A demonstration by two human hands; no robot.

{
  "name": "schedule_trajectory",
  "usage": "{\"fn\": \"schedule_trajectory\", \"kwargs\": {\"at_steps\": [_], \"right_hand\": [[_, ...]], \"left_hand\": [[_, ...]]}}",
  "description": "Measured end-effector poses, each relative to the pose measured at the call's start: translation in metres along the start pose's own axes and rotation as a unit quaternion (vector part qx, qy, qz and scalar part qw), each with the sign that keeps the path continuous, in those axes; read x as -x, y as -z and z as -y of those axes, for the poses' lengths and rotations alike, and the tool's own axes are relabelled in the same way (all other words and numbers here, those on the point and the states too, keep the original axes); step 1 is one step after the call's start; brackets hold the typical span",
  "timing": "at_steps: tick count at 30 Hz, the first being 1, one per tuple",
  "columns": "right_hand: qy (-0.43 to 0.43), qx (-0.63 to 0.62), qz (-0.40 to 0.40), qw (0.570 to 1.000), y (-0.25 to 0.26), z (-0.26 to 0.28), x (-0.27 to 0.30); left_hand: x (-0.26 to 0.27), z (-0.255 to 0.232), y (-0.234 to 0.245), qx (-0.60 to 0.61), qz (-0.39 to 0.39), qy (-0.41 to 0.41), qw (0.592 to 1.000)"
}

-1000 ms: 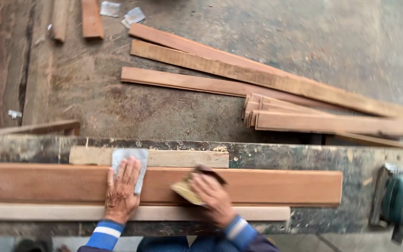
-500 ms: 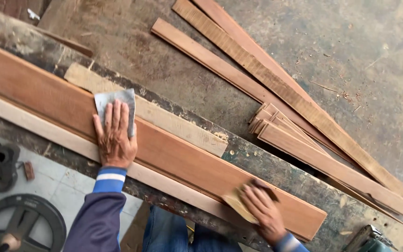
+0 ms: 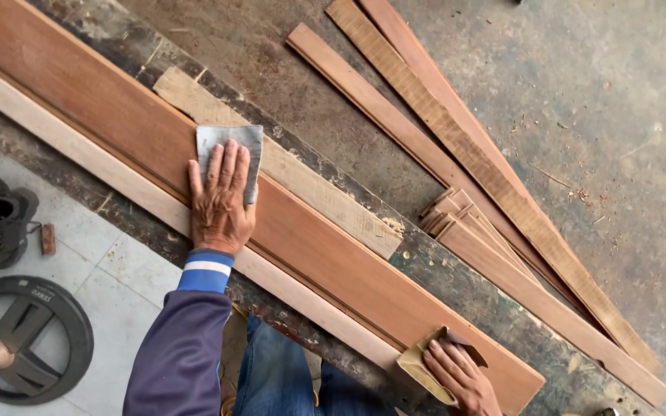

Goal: Sand a wooden plank using a power sander and sandpaper.

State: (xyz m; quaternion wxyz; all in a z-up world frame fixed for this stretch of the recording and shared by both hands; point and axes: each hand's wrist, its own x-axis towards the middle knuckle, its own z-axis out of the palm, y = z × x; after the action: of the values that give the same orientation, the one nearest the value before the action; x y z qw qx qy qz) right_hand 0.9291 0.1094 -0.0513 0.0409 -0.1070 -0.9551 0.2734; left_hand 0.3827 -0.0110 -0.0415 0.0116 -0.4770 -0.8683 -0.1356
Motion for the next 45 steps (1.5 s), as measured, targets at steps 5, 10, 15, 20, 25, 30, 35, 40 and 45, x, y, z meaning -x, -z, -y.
{"fn": "schedule_trajectory", "kwargs": {"at_steps": [5, 10, 15, 20, 25, 30, 35, 40, 45], "right_hand": [[0.039, 0.087, 0.042, 0.995, -0.031, 0.038, -0.152], [0.078, 0.09, 0.023, 0.993, -0.029, 0.067, -0.245], [-0.001, 0.061, 0.049, 0.997, -0.026, 0.024, -0.063], [-0.009, 0.085, 0.018, 0.996, -0.034, 0.025, -0.065], [0.045, 0.065, 0.002, 0.997, -0.04, 0.066, -0.235], [0.026, 0.014, 0.019, 0.999, -0.016, 0.067, -0.225], [-0.068, 0.042, -0.079, 0.994, -0.014, 0.026, -0.035], [-0.11, 0.077, -0.103, 0.986, -0.041, 0.031, -0.079], [-0.027, 0.03, -0.078, 0.996, -0.037, 0.059, -0.221]], "left_hand": [[0.0, 0.0, -0.001, -0.005, 0.003, 0.004, 1.0], [-0.001, 0.001, 0.002, 0.0, 0.001, -0.006, 1.0], [-0.002, 0.002, 0.0, 0.006, 0.0, -0.005, 1.0], [-0.002, 0.001, 0.0, -0.012, 0.005, 0.002, 1.0], [0.0, 0.001, -0.002, -0.015, 0.002, -0.001, 1.0], [0.002, 0.003, -0.002, -0.002, -0.007, -0.009, 1.0], [-0.001, -0.001, 0.004, -0.004, 0.0, -0.003, 1.0], [-0.001, 0.0, 0.001, -0.007, 0.002, 0.001, 1.0], [0.001, 0.005, -0.004, -0.009, -0.002, -0.018, 1.0]]}}
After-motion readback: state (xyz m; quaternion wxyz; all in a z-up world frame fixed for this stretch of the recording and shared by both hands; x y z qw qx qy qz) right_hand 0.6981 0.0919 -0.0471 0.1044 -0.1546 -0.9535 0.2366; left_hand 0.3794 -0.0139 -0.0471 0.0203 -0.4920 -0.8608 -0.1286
